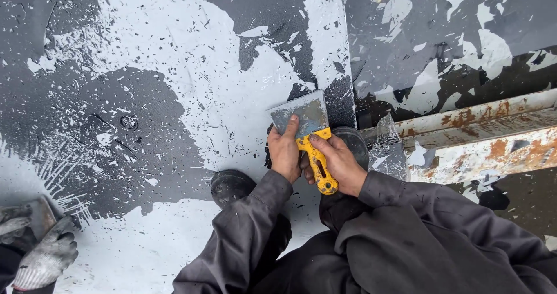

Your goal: Scraping off old paint or coating from a large flat surface using a hand scraper.

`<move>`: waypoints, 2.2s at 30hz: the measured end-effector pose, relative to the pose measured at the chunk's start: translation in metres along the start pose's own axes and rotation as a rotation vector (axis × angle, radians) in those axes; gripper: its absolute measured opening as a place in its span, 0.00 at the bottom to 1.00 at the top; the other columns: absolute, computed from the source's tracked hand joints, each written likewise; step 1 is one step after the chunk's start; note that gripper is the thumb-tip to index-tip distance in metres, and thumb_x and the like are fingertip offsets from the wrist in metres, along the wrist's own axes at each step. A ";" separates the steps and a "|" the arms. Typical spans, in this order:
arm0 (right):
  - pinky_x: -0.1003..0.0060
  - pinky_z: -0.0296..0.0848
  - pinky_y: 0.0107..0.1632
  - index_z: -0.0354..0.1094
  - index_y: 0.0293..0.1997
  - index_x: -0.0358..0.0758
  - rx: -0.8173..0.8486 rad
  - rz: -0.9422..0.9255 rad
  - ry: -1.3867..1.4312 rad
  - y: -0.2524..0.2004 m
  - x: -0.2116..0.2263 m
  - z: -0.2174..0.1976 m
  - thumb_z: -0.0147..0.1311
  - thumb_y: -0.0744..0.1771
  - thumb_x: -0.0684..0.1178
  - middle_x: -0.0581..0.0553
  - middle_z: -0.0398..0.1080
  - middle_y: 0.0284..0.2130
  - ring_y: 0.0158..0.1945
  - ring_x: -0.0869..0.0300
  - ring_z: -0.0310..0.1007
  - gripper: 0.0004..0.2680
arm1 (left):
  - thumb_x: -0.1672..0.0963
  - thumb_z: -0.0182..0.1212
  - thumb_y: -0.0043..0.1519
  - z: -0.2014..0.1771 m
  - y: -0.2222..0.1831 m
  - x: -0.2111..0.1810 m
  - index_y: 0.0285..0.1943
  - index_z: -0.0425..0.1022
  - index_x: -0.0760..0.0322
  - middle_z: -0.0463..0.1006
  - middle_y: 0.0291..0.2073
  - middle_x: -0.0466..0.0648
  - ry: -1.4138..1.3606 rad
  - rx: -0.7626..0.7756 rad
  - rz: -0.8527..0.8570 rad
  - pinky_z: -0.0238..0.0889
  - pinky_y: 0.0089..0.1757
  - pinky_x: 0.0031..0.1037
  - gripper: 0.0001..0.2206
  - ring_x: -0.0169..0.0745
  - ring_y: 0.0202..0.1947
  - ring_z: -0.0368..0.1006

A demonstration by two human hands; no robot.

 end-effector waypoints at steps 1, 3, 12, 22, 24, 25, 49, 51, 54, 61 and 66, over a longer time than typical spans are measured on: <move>0.59 0.75 0.24 0.62 0.52 0.39 -0.001 0.000 -0.004 0.003 0.000 0.000 0.49 0.68 0.58 0.42 0.73 0.25 0.23 0.56 0.74 0.14 | 0.54 0.60 0.68 0.003 0.001 -0.002 0.52 0.68 0.70 0.78 0.35 0.51 -0.005 0.001 0.000 0.62 0.27 0.31 0.13 0.36 0.26 0.69; 0.60 0.72 0.22 0.61 0.52 0.40 -0.006 -0.041 0.006 0.007 -0.004 0.001 0.49 0.69 0.58 0.42 0.71 0.23 0.21 0.56 0.72 0.14 | 0.54 0.61 0.69 0.007 0.003 -0.005 0.54 0.67 0.71 0.75 0.35 0.58 0.083 -0.048 -0.031 0.54 0.24 0.39 0.15 0.47 0.24 0.61; 0.62 0.70 0.18 0.61 0.52 0.40 0.118 -0.146 -0.023 0.002 0.002 0.007 0.48 0.70 0.57 0.44 0.70 0.23 0.17 0.57 0.70 0.12 | 0.56 0.59 0.67 0.005 -0.010 -0.011 0.53 0.69 0.70 0.80 0.41 0.51 -0.001 -0.025 0.226 0.71 0.36 0.30 0.12 0.37 0.35 0.75; 0.63 0.69 0.19 0.60 0.50 0.39 -0.026 -0.023 0.012 0.006 0.014 0.005 0.49 0.70 0.58 0.42 0.70 0.22 0.17 0.58 0.70 0.13 | 0.57 0.61 0.67 0.014 0.012 -0.001 0.51 0.70 0.72 0.79 0.38 0.52 0.130 -0.066 0.264 0.69 0.36 0.30 0.11 0.36 0.34 0.72; 0.62 0.69 0.18 0.60 0.50 0.39 -0.019 -0.035 -0.001 0.004 0.014 0.008 0.48 0.70 0.57 0.43 0.69 0.22 0.16 0.58 0.69 0.12 | 0.57 0.61 0.65 0.013 0.011 0.001 0.51 0.70 0.70 0.80 0.40 0.50 0.118 -0.053 0.238 0.70 0.37 0.28 0.11 0.35 0.35 0.74; 0.62 0.69 0.18 0.60 0.50 0.39 -0.016 -0.036 0.004 0.004 0.012 0.008 0.48 0.70 0.57 0.43 0.69 0.22 0.16 0.58 0.69 0.12 | 0.57 0.61 0.65 0.012 0.010 0.000 0.51 0.70 0.70 0.80 0.40 0.50 0.124 -0.054 0.239 0.70 0.37 0.28 0.11 0.35 0.35 0.74; 0.62 0.73 0.22 0.68 0.44 0.35 0.078 0.051 -0.042 0.019 0.026 0.034 0.52 0.69 0.56 0.43 0.73 0.22 0.19 0.57 0.73 0.12 | 0.56 0.60 0.66 -0.014 0.022 -0.025 0.54 0.70 0.65 0.80 0.40 0.48 -0.175 0.047 0.151 0.67 0.29 0.27 0.11 0.34 0.30 0.73; 0.62 0.73 0.21 0.69 0.43 0.35 0.078 0.018 -0.068 0.021 0.022 0.037 0.50 0.69 0.57 0.43 0.72 0.21 0.18 0.58 0.73 0.13 | 0.55 0.59 0.67 -0.020 0.020 -0.017 0.53 0.70 0.64 0.80 0.37 0.49 -0.207 0.023 0.085 0.64 0.23 0.28 0.10 0.34 0.24 0.72; 0.62 0.69 0.18 0.67 0.43 0.36 0.118 -0.075 -0.062 0.023 0.025 0.051 0.50 0.69 0.56 0.45 0.71 0.20 0.16 0.59 0.70 0.12 | 0.53 0.58 0.67 -0.014 0.016 -0.046 0.50 0.69 0.62 0.79 0.31 0.49 -0.221 0.022 0.052 0.58 0.18 0.27 0.11 0.34 0.17 0.69; 0.63 0.67 0.16 0.64 0.41 0.37 0.110 -0.001 -0.077 0.031 0.038 0.081 0.47 0.70 0.54 0.44 0.68 0.18 0.13 0.59 0.66 0.10 | 0.53 0.59 0.66 -0.028 0.033 -0.057 0.47 0.69 0.66 0.78 0.27 0.50 -0.160 -0.106 0.083 0.52 0.12 0.28 0.11 0.34 0.11 0.64; 0.62 0.67 0.16 0.63 0.41 0.33 0.208 -0.119 0.041 0.042 0.047 0.106 0.46 0.72 0.53 0.42 0.69 0.20 0.14 0.58 0.67 0.11 | 0.55 0.62 0.64 -0.033 0.050 -0.090 0.44 0.72 0.71 0.78 0.29 0.51 -0.050 -0.129 0.152 0.55 0.15 0.30 0.11 0.34 0.15 0.65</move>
Point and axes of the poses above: each hand's wrist, its own y-axis towards the middle knuckle, its own z-axis out of the palm, x = y × z, the point moved 2 cm from there along y, towards the middle knuckle
